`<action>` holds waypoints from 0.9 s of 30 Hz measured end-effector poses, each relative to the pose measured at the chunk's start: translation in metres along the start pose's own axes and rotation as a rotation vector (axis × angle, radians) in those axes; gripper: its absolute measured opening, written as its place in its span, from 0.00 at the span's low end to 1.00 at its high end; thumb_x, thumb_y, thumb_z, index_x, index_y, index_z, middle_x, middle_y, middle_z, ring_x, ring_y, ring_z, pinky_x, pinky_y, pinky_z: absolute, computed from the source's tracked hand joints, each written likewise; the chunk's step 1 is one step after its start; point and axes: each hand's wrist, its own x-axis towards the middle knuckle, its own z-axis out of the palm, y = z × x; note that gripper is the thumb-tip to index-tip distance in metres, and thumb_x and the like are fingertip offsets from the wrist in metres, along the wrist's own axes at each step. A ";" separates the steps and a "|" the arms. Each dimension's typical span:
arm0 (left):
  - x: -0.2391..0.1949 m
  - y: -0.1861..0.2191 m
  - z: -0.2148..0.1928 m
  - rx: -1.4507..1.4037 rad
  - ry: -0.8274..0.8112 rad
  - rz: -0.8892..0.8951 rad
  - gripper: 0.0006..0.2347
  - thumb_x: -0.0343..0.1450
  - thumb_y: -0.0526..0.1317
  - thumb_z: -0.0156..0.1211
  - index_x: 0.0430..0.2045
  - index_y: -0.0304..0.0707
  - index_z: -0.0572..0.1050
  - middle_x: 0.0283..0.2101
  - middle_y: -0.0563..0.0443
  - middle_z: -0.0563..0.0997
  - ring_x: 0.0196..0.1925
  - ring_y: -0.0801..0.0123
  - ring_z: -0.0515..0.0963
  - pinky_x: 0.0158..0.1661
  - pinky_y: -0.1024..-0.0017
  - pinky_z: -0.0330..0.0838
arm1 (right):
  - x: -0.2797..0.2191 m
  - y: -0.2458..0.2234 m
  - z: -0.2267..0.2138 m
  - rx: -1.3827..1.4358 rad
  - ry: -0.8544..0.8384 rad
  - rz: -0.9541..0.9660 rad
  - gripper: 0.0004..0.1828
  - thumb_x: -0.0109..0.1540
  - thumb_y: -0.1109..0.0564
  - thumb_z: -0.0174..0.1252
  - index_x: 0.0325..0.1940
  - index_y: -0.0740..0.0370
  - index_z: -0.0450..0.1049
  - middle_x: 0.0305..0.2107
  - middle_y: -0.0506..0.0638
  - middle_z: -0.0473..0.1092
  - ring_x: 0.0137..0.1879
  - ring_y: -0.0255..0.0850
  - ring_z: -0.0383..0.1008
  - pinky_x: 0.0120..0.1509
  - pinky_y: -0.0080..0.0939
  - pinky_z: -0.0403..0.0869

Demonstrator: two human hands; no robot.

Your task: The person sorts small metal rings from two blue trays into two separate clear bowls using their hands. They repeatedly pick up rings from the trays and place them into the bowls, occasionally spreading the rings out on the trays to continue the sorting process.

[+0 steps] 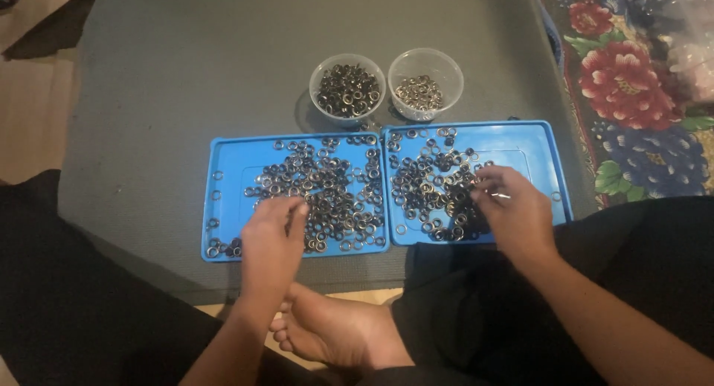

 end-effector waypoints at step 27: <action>-0.005 -0.008 -0.015 0.195 -0.126 -0.114 0.09 0.72 0.42 0.65 0.45 0.46 0.83 0.44 0.48 0.82 0.41 0.61 0.87 0.39 0.71 0.83 | 0.004 0.029 0.003 -0.229 0.033 0.011 0.12 0.64 0.61 0.64 0.52 0.52 0.79 0.40 0.53 0.80 0.51 0.53 0.80 0.56 0.54 0.78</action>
